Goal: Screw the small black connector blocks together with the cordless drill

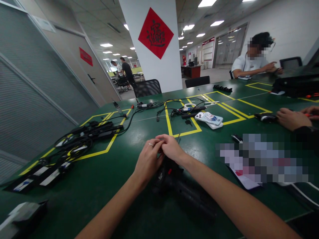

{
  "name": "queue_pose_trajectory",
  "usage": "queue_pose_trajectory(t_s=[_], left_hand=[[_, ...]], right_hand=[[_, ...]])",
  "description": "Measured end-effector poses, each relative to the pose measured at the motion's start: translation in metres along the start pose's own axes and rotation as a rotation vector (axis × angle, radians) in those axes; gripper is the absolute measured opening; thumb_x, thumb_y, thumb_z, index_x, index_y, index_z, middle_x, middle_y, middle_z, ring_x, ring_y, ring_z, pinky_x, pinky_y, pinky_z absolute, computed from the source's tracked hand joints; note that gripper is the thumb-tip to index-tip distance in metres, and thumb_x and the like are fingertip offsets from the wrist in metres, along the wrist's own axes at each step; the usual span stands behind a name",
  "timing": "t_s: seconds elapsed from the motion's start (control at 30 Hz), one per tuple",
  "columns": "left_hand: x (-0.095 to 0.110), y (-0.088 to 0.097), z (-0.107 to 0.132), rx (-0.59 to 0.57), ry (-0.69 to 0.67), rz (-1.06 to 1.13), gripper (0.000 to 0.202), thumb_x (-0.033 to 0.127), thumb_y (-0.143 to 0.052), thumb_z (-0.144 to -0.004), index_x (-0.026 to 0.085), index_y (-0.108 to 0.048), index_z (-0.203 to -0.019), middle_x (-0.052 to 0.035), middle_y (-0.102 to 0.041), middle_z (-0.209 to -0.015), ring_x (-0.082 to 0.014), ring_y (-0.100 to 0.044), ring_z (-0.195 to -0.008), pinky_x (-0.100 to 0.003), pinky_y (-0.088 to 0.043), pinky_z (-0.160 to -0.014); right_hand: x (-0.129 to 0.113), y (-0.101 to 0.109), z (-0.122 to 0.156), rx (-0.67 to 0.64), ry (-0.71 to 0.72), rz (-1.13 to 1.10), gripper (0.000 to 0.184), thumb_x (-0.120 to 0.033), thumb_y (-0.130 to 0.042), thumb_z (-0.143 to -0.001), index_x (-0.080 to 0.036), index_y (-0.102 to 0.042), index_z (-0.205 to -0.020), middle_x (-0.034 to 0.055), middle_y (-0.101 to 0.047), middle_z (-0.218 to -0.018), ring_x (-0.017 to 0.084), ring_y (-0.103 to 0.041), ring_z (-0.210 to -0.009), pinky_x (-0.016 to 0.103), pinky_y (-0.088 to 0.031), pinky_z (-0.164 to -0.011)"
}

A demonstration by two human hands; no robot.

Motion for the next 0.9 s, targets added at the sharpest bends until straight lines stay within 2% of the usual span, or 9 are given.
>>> queue_pose_trajectory(t_s=[0.27, 0.57, 0.73, 0.9], left_hand=[[-0.007, 0.001, 0.002, 0.057, 0.102, 0.121, 0.034, 0.014, -0.055, -0.076, 0.020, -0.055, -0.110, -0.0070, -0.053, -0.111, -0.0220, -0.048, -0.106, -0.037, -0.043, -0.094], [-0.013, 0.001, 0.004, 0.069, 0.254, 0.127, 0.032, 0.014, -0.055, -0.073, 0.019, -0.057, -0.104, -0.0063, -0.057, -0.097, -0.0209, -0.052, -0.093, -0.034, -0.045, -0.080], [-0.010, 0.003, 0.005, 0.090, 0.250, 0.111, 0.034, 0.011, -0.056, -0.069, 0.017, -0.056, -0.102, -0.0084, -0.055, -0.097, -0.0229, -0.051, -0.094, -0.037, -0.045, -0.081], [-0.008, 0.005, 0.003, 0.060, 0.239, 0.101, 0.033, 0.009, -0.056, -0.069, 0.015, -0.055, -0.101, -0.0093, -0.055, -0.097, -0.0227, -0.051, -0.092, -0.038, -0.045, -0.080]], right_hand=[[0.005, -0.007, 0.002, -0.023, -0.072, -0.086, 0.025, -0.028, -0.054, -0.090, -0.015, -0.055, -0.111, 0.0046, -0.063, -0.100, 0.015, -0.063, -0.077, 0.032, -0.054, -0.066], [0.013, -0.007, -0.002, -0.017, -0.026, -0.119, 0.032, -0.027, -0.054, -0.090, -0.017, -0.050, -0.120, 0.0064, -0.061, -0.108, 0.017, -0.063, -0.083, 0.035, -0.054, -0.069], [0.014, -0.005, -0.003, 0.014, 0.008, -0.039, 0.030, -0.028, -0.054, -0.090, -0.017, -0.052, -0.118, 0.0072, -0.059, -0.113, 0.019, -0.062, -0.089, 0.038, -0.053, -0.074], [0.014, -0.002, -0.004, 0.027, 0.057, 0.052, 0.030, -0.028, -0.054, -0.090, -0.018, -0.053, -0.118, 0.0074, -0.058, -0.115, 0.019, -0.061, -0.092, 0.039, -0.052, -0.077]])
Point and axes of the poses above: each hand's wrist, its own z-axis away from the middle knuckle, its own y-axis out of the back of the hand, x = y × z, the point moved 9 cm from there along -z, towards the middle knuckle
